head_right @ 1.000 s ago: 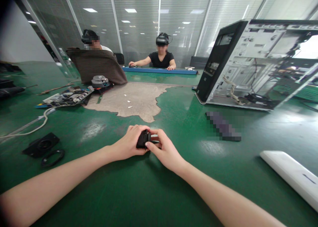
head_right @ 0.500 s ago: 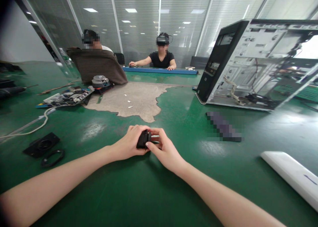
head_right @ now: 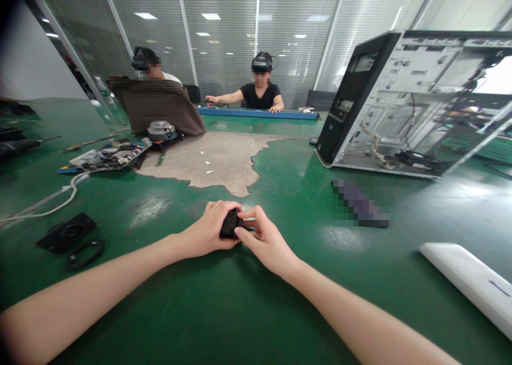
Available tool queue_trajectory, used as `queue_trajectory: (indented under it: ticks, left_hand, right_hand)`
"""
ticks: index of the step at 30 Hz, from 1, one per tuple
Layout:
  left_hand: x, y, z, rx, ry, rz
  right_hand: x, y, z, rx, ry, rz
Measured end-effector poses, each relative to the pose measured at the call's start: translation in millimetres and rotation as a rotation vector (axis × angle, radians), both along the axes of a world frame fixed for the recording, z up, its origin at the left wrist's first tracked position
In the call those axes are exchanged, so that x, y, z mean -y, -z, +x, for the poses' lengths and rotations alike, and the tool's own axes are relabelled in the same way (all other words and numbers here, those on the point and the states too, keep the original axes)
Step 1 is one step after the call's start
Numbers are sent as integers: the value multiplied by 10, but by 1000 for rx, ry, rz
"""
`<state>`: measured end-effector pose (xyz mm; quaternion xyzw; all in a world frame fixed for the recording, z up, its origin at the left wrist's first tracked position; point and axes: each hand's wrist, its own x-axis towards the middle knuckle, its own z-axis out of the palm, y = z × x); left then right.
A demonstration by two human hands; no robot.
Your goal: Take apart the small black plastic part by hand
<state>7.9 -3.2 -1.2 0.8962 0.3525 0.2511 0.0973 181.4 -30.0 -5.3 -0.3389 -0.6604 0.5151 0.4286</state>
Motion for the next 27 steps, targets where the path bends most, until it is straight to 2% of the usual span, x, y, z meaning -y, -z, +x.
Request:
queue_trajectory:
  ticks: [27]
  left_hand:
    - [0, -5, 1, -14, -2, 16]
  right_hand:
    - [-17, -4, 1, 52, 29, -24]
